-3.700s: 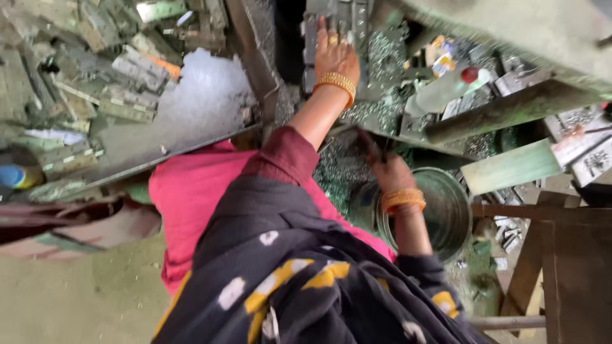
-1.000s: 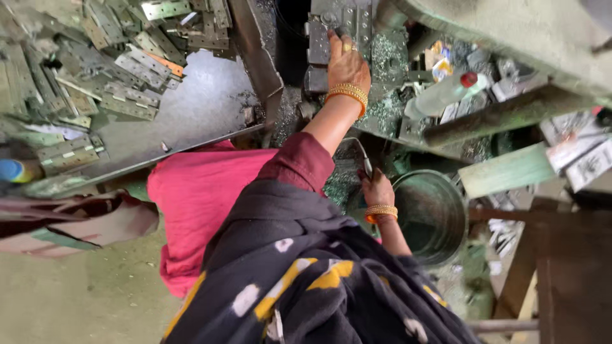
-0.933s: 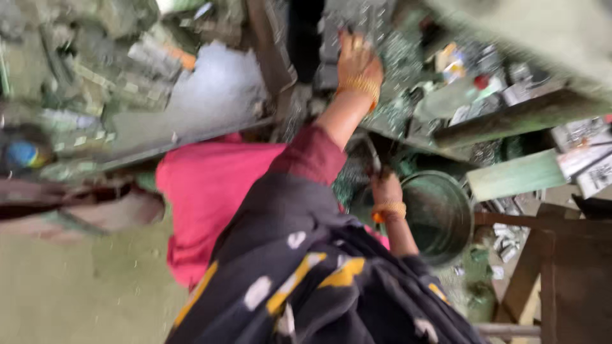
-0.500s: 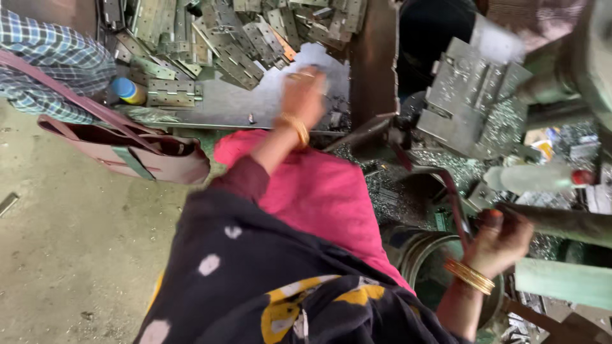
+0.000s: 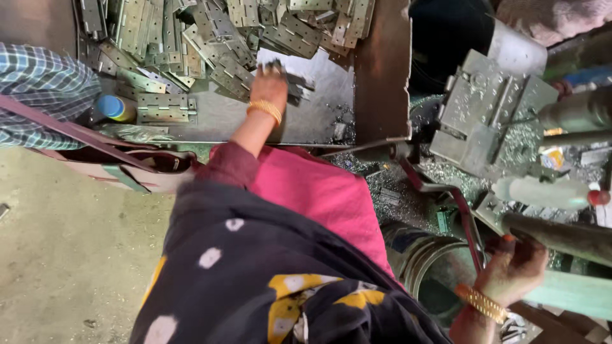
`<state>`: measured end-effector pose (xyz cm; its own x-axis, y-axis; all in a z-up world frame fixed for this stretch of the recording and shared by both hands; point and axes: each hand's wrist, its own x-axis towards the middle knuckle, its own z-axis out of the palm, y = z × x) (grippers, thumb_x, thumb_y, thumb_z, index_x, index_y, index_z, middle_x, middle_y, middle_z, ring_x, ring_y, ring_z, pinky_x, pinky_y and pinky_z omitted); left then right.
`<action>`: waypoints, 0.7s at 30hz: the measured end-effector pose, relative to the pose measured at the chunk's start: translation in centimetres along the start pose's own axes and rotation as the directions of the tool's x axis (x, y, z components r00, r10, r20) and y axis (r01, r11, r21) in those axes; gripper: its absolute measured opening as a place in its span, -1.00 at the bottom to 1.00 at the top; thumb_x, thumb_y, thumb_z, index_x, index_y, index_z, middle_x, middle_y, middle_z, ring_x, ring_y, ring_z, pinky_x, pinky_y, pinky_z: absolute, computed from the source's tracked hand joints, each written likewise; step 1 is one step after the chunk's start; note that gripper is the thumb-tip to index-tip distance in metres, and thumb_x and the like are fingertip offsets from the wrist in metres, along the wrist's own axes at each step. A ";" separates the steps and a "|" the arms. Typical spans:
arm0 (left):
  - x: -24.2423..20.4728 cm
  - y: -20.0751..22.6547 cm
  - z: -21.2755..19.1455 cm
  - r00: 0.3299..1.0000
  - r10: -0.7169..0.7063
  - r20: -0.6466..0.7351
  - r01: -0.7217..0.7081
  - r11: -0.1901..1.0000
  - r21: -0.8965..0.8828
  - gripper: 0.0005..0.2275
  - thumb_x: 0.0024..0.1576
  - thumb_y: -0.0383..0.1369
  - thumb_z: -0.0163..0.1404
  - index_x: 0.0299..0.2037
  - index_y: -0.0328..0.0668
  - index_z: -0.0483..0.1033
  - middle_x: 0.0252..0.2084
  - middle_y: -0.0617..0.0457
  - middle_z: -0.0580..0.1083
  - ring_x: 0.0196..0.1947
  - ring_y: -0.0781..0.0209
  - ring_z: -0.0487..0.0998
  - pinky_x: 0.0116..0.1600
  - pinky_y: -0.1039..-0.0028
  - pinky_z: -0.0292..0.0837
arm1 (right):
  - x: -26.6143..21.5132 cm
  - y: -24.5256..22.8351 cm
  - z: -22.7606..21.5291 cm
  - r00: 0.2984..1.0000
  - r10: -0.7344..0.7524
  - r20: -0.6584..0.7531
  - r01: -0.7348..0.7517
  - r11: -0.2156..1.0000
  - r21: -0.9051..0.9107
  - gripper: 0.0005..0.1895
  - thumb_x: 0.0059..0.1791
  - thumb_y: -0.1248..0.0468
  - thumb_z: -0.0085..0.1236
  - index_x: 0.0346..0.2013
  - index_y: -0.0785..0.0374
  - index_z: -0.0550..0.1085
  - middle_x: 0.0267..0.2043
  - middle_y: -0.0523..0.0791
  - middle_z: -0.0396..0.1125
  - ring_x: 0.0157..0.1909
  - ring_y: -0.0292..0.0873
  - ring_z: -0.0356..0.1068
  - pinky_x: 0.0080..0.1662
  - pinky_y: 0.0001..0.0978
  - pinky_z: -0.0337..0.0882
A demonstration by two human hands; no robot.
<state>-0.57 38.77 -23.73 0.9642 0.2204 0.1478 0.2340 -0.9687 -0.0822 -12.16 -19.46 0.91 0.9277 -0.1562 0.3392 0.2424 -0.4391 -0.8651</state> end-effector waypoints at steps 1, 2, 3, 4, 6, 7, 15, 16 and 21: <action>-1.2 1.4 -0.1 0.996 0.044 -0.078 -0.047 0.998 -0.032 -0.69 0.16 -0.41 -0.11 0.05 -0.30 0.60 0.24 -0.24 0.46 0.22 -0.11 0.44 0.32 0.09 0.18 | 0.0 0.1 -0.1 0.999 0.033 -0.009 -0.033 0.999 0.007 -0.77 0.22 0.51 0.08 0.18 0.48 0.37 0.00 0.00 0.42 -0.23 -0.26 0.43 -0.17 -0.42 0.44; -2.0 2.4 -0.3 0.999 0.046 0.027 -0.045 0.997 -0.058 -0.72 0.17 -0.42 -0.12 -0.02 -0.28 0.62 0.19 -0.23 0.49 0.20 -0.12 0.46 0.29 0.10 0.24 | -0.1 0.3 -0.1 0.998 0.066 -0.018 -0.066 0.998 0.014 -0.74 0.20 0.51 0.08 0.19 0.47 0.38 -0.01 -0.02 0.42 -0.26 -0.27 0.40 -0.17 -0.43 0.40; -2.2 3.4 -0.7 0.991 0.047 0.124 -0.037 0.996 -0.085 -0.75 0.19 -0.43 -0.12 -0.08 -0.27 0.64 0.14 -0.21 0.51 0.19 -0.12 0.49 0.26 0.11 0.31 | -0.1 0.5 -0.2 1.000 0.025 -0.004 -0.025 1.000 -0.015 -0.76 0.19 0.52 0.08 0.16 0.47 0.38 -0.01 -0.02 0.43 -0.20 -0.26 0.43 -0.13 -0.42 0.44; -2.5 4.1 -1.3 0.974 0.049 0.221 -0.026 0.994 -0.109 -0.76 0.20 -0.44 -0.13 -0.14 -0.25 0.66 0.09 -0.20 0.54 0.17 -0.13 0.51 0.23 0.11 0.38 | -0.1 0.7 -0.2 1.000 -0.015 0.010 0.015 0.999 -0.044 -0.78 0.18 0.53 0.08 0.13 0.47 0.39 -0.01 -0.02 0.44 -0.14 -0.25 0.46 -0.09 -0.42 0.48; -1.9 4.4 -3.6 0.969 -0.096 0.226 0.147 0.964 -0.223 -0.77 0.16 -0.45 -0.10 -0.14 -0.30 0.65 -0.01 -0.29 0.55 -0.02 -0.20 0.58 0.05 0.10 0.48 | 0.1 0.8 0.1 0.999 -0.045 0.008 0.046 0.994 -0.103 -0.84 0.17 0.52 0.11 0.06 0.45 0.42 -0.07 -0.03 0.45 -0.12 -0.25 0.47 -0.08 -0.41 0.50; -1.8 4.3 -5.0 0.958 -0.162 0.238 0.227 0.933 -0.278 -0.77 0.14 -0.46 -0.08 -0.15 -0.32 0.65 -0.07 -0.33 0.56 -0.12 -0.24 0.61 -0.04 0.09 0.53 | -0.1 0.8 0.3 1.000 -0.028 -0.007 0.027 0.990 -0.140 -0.87 0.17 0.50 0.14 0.01 0.43 0.43 -0.13 -0.05 0.45 -0.17 -0.27 0.46 -0.11 -0.42 0.48; -2.7 10.4 -20.9 0.826 0.497 0.268 0.034 0.429 -0.903 -0.68 -0.01 -0.38 0.15 -0.03 -0.25 0.56 -0.34 -0.22 0.59 -0.37 0.05 0.55 -0.26 0.24 0.44 | -0.3 -1.8 1.7 0.987 -0.150 -0.056 0.099 0.844 -0.528 -0.86 0.10 0.31 0.29 -0.14 0.29 0.50 -0.22 0.04 0.49 -0.25 0.10 0.50 -0.17 -0.15 0.45; -2.6 14.3 -22.6 0.877 0.475 0.080 -0.076 0.301 -0.951 -0.69 -0.02 -0.37 0.18 -0.06 -0.26 0.57 -0.28 -0.18 0.61 -0.32 0.07 0.60 -0.21 0.26 0.49 | -0.3 -2.1 1.9 0.991 -0.112 -0.070 0.058 0.849 -0.525 -0.81 0.08 0.26 0.28 -0.08 0.26 0.50 -0.20 0.04 0.50 -0.22 0.14 0.50 -0.16 -0.09 0.44; -3.6 32.1 -26.7 0.896 0.145 -0.420 -0.386 0.724 -0.572 -0.67 0.05 -0.48 0.08 0.06 -0.28 0.56 0.13 -0.23 0.50 0.13 -0.14 0.50 0.19 0.15 0.50 | -0.1 -2.8 2.7 0.976 0.217 0.027 -0.140 0.715 -0.685 -0.37 -0.01 -0.10 0.24 0.17 0.21 0.34 -0.22 0.16 0.47 -0.21 0.29 0.47 -0.17 0.11 0.40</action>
<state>0.11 3.83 -0.56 0.8450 0.0090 0.5346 -0.2739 -0.8515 0.4471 -12.16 -15.86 2.32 0.9654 -0.2238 0.1335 -0.1512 -0.8983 -0.4126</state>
